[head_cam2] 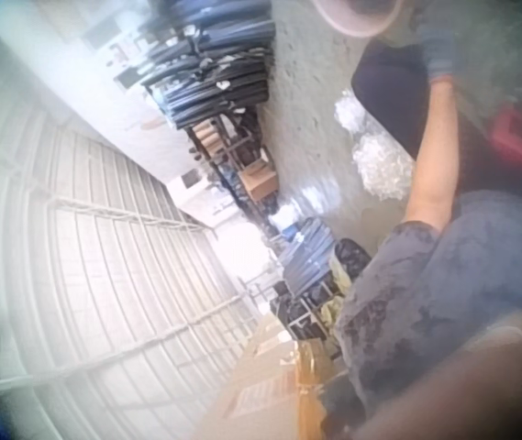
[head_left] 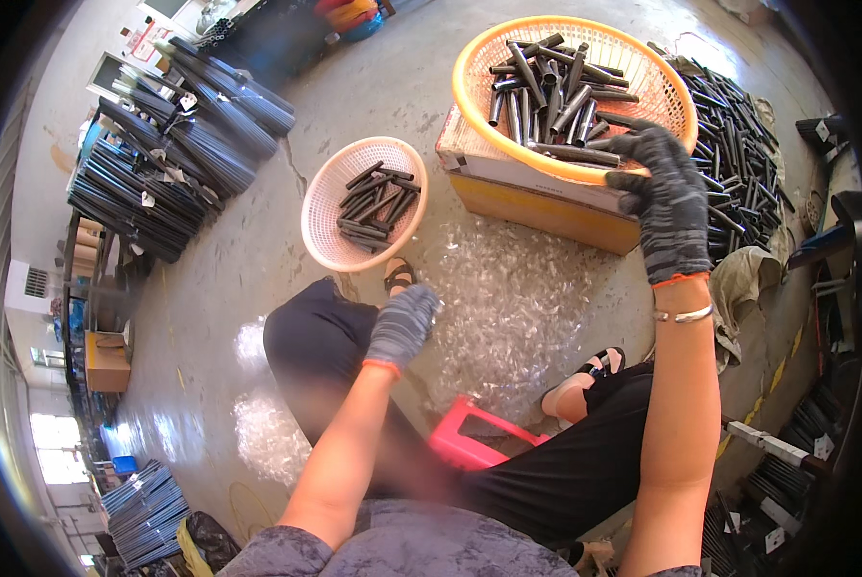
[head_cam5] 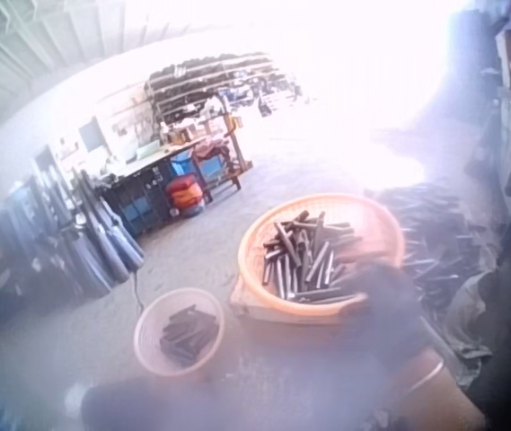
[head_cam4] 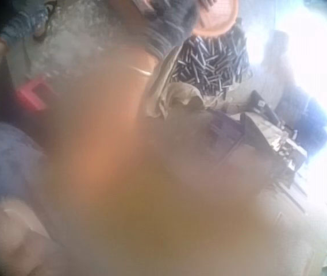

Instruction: The person picks up metal tubes from a basket, checks them by rotating them in their hands, and places them into another basket on the floor.

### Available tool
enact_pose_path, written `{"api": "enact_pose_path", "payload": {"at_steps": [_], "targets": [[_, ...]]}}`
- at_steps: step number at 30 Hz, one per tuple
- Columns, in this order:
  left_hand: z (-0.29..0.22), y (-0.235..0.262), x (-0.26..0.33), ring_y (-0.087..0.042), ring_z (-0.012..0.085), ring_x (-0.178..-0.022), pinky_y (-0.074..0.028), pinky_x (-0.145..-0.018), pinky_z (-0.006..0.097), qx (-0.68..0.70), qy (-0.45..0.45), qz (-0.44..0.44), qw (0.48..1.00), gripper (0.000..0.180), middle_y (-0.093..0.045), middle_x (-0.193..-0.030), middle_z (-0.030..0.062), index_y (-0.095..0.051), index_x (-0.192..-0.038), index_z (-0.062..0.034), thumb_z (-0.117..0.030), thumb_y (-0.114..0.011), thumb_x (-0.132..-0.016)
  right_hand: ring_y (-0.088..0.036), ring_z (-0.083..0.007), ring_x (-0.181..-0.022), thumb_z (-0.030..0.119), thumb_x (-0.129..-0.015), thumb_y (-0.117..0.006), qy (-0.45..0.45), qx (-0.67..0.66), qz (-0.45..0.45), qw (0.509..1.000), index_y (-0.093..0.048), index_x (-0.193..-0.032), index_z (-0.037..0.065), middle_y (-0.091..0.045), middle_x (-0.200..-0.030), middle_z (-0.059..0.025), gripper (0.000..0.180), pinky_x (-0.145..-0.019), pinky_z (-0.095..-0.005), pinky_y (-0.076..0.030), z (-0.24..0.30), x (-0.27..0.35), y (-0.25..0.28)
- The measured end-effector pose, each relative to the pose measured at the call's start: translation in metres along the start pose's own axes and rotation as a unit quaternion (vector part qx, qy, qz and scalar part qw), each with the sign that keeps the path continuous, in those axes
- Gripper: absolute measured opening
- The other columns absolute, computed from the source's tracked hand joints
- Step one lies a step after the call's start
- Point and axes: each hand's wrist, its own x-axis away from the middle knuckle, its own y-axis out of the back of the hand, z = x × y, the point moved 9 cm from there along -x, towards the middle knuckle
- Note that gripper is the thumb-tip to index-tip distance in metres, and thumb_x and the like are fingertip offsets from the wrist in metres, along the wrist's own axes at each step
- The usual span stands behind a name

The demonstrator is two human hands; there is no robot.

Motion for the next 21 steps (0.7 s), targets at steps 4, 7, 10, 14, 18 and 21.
{"api": "enact_pose_path", "payload": {"at_steps": [4,7,10,14,18,21], "targets": [[-0.040,-0.030,0.013,-0.048,0.0345,-0.115,-0.039,-0.096,0.038,-0.356,-0.056,0.099,0.927,0.092,-0.048,-0.126,0.0246,-0.034,-0.136,-0.0047,-0.038,-0.079,-0.063,-0.062,-0.0149,-0.061,0.025,-0.090,-0.058,0.013,-0.103,-0.013,0.995,-0.051,-0.117,0.006,-0.066,-0.092,-0.0121,0.034,-0.041,-0.0196,-0.043,0.004,-0.010,0.018],[-0.074,-0.022,0.017,-0.039,0.0358,-0.125,-0.033,-0.102,0.038,-0.408,-0.045,0.100,0.906,0.103,-0.035,-0.136,0.0268,-0.031,-0.138,-0.0062,-0.043,-0.081,-0.057,-0.062,-0.0148,-0.060,0.023,-0.090,-0.058,-0.037,-0.104,0.006,0.994,-0.053,-0.112,0.007,-0.065,-0.089,-0.0125,0.028,-0.043,-0.0204,-0.045,-0.009,-0.009,0.017],[-0.092,-0.005,0.011,-0.035,0.0338,-0.126,-0.029,-0.103,0.047,-0.410,-0.080,0.096,0.903,0.082,-0.040,-0.135,0.0188,-0.046,-0.129,-0.0087,-0.043,-0.077,-0.061,-0.062,-0.0128,-0.060,0.023,-0.088,-0.061,-0.051,-0.048,0.013,0.997,-0.059,-0.102,0.006,-0.065,-0.085,-0.0088,0.022,-0.045,-0.0215,-0.048,-0.010,-0.005,0.009],[-0.098,0.013,0.002,-0.045,0.0313,-0.115,-0.035,-0.096,0.042,-0.336,-0.047,0.098,0.935,0.044,-0.053,-0.121,0.0147,-0.063,-0.108,-0.0090,-0.028,-0.072,-0.068,-0.063,-0.0137,-0.062,0.020,-0.088,-0.061,-0.021,-0.061,0.017,0.998,-0.060,-0.100,0.003,-0.065,-0.082,-0.0087,0.021,-0.046,-0.0217,-0.048,-0.007,-0.007,0.010],[-0.122,0.023,0.004,-0.053,0.0326,-0.105,-0.041,-0.091,0.037,-0.279,-0.188,-0.035,0.941,0.041,-0.057,-0.112,0.0160,-0.060,-0.107,-0.0034,-0.010,-0.070,-0.068,-0.061,-0.0147,-0.059,0.017,-0.088,-0.060,0.002,-0.142,-0.032,0.989,-0.060,-0.099,0.003,-0.063,-0.078,-0.0089,0.017,-0.044,-0.0214,-0.045,-0.006,-0.005,0.012],[-0.151,0.014,-0.003,-0.047,0.0324,-0.116,-0.036,-0.101,0.038,-0.267,-0.264,-0.065,0.925,0.059,-0.053,-0.121,0.0176,-0.051,-0.123,-0.0042,-0.012,-0.072,-0.069,-0.057,-0.0132,-0.056,0.014,-0.087,-0.059,0.005,-0.205,-0.094,0.974,-0.059,-0.095,0.004,-0.061,-0.074,-0.0070,0.012,-0.044,-0.0202,-0.042,0.003,-0.010,0.038]]}}
